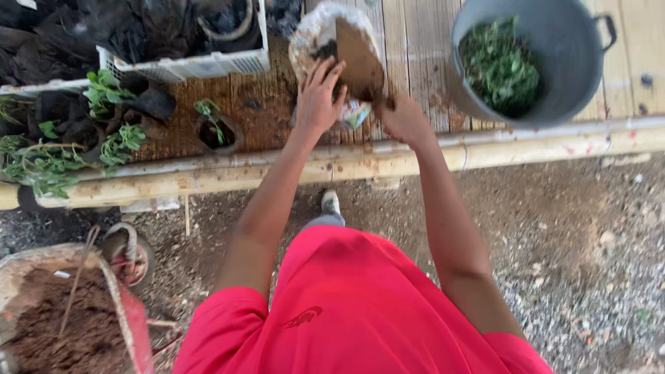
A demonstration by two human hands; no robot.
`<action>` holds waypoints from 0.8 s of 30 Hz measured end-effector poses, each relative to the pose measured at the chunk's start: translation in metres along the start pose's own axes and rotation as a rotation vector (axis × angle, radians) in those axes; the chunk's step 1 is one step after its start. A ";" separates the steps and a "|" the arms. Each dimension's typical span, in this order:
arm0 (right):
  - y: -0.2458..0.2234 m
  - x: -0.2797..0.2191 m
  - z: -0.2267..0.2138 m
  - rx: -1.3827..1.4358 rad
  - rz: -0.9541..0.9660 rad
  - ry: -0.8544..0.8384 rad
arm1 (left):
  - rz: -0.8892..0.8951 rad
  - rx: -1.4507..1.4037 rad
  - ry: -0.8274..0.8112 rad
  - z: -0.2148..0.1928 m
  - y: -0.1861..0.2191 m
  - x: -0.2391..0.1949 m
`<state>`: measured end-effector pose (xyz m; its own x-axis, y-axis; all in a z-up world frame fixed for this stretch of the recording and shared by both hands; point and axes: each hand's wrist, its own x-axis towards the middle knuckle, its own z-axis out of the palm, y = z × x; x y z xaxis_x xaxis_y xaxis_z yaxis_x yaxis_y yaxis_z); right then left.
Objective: The person scoops soil from a wheelbarrow into black plastic bags by hand and with a trowel, selects plant cuttings from a bucket of water, and plants them into the soil-filled bags on a bamboo table.
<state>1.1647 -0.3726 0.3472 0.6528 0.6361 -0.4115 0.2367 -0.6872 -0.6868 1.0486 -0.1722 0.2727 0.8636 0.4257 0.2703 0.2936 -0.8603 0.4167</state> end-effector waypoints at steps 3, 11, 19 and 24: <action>-0.022 0.019 -0.014 -0.295 -0.040 -0.008 | -0.051 0.043 -0.045 0.004 -0.009 0.017; -0.065 0.071 -0.036 -0.689 -0.029 -0.239 | -0.123 -0.012 -0.060 0.022 -0.048 0.036; -0.134 0.119 -0.031 -0.763 -0.041 -0.292 | -0.186 0.012 -0.031 0.025 -0.062 0.048; -0.130 0.170 -0.001 -0.665 0.022 -0.361 | -0.180 0.014 -0.006 0.027 -0.061 0.054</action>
<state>1.2454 -0.1751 0.3669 0.4134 0.6167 -0.6699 0.6854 -0.6951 -0.2169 1.0880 -0.1044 0.2388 0.7987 0.5719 0.1873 0.4495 -0.7739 0.4460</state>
